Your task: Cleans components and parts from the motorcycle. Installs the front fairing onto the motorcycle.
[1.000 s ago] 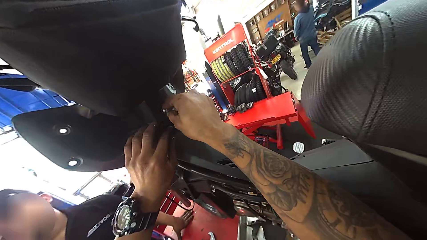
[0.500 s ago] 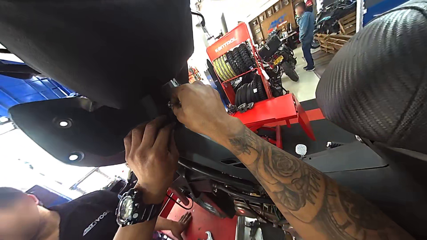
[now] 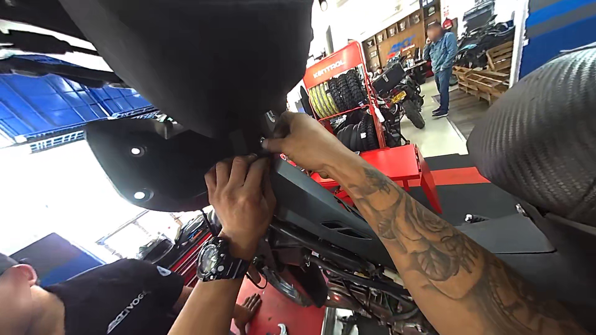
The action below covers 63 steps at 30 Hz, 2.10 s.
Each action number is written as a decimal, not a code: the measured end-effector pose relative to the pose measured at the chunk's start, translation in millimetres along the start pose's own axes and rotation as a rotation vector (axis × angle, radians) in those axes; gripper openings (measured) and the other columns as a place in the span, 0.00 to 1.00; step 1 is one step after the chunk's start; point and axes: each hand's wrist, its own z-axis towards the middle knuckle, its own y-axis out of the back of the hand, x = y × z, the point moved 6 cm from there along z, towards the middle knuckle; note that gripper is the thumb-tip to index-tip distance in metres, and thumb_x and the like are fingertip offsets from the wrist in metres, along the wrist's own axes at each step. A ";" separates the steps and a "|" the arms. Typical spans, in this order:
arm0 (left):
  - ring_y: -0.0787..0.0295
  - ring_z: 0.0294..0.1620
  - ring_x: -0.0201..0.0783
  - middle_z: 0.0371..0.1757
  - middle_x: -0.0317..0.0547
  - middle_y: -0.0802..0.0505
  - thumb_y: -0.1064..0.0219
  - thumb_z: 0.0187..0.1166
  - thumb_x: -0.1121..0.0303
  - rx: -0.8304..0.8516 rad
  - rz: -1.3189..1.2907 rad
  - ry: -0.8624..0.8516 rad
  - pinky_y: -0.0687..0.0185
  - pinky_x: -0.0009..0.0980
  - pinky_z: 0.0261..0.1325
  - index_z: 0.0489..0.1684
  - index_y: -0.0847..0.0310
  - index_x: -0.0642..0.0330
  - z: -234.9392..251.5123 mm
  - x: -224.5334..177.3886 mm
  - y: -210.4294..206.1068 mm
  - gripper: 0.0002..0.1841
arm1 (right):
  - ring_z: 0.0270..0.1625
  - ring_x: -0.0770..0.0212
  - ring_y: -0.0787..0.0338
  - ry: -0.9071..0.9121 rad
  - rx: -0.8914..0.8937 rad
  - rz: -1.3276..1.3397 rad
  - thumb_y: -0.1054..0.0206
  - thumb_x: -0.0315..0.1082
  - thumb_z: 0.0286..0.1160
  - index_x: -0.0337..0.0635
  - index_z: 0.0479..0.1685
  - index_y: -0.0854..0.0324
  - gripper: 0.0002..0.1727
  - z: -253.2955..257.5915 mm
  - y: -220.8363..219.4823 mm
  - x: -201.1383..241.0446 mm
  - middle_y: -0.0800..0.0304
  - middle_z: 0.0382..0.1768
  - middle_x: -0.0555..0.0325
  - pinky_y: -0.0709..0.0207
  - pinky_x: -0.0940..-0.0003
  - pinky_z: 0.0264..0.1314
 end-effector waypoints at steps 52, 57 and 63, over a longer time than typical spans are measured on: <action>0.15 0.70 0.43 0.68 0.44 0.09 0.32 0.81 0.69 -0.137 -0.228 0.268 0.21 0.38 0.70 0.63 0.09 0.57 -12.6 -30.2 1.4 0.15 | 0.36 0.61 0.09 0.202 -0.488 0.614 0.24 0.22 0.63 0.44 0.54 0.24 0.21 -25.3 -22.4 -17.3 0.11 0.46 0.53 0.13 0.70 0.32; 0.16 0.71 0.45 0.67 0.46 0.08 0.29 0.77 0.67 -0.134 -0.284 0.228 0.22 0.40 0.74 0.58 0.08 0.58 -18.8 -30.4 0.0 0.14 | 0.37 0.62 0.10 0.157 -0.462 0.583 0.23 0.24 0.61 0.46 0.54 0.26 0.22 -22.2 -19.4 -16.9 0.13 0.42 0.55 0.13 0.66 0.35; 0.17 0.74 0.44 0.73 0.53 0.13 0.24 0.73 0.66 -0.105 -0.391 0.163 0.21 0.39 0.76 0.66 0.12 0.60 -25.9 -31.3 -9.5 0.21 | 0.36 0.61 0.13 0.050 -0.430 0.553 0.23 0.24 0.59 0.45 0.54 0.25 0.23 -18.6 -13.8 -15.3 0.17 0.42 0.54 0.15 0.64 0.34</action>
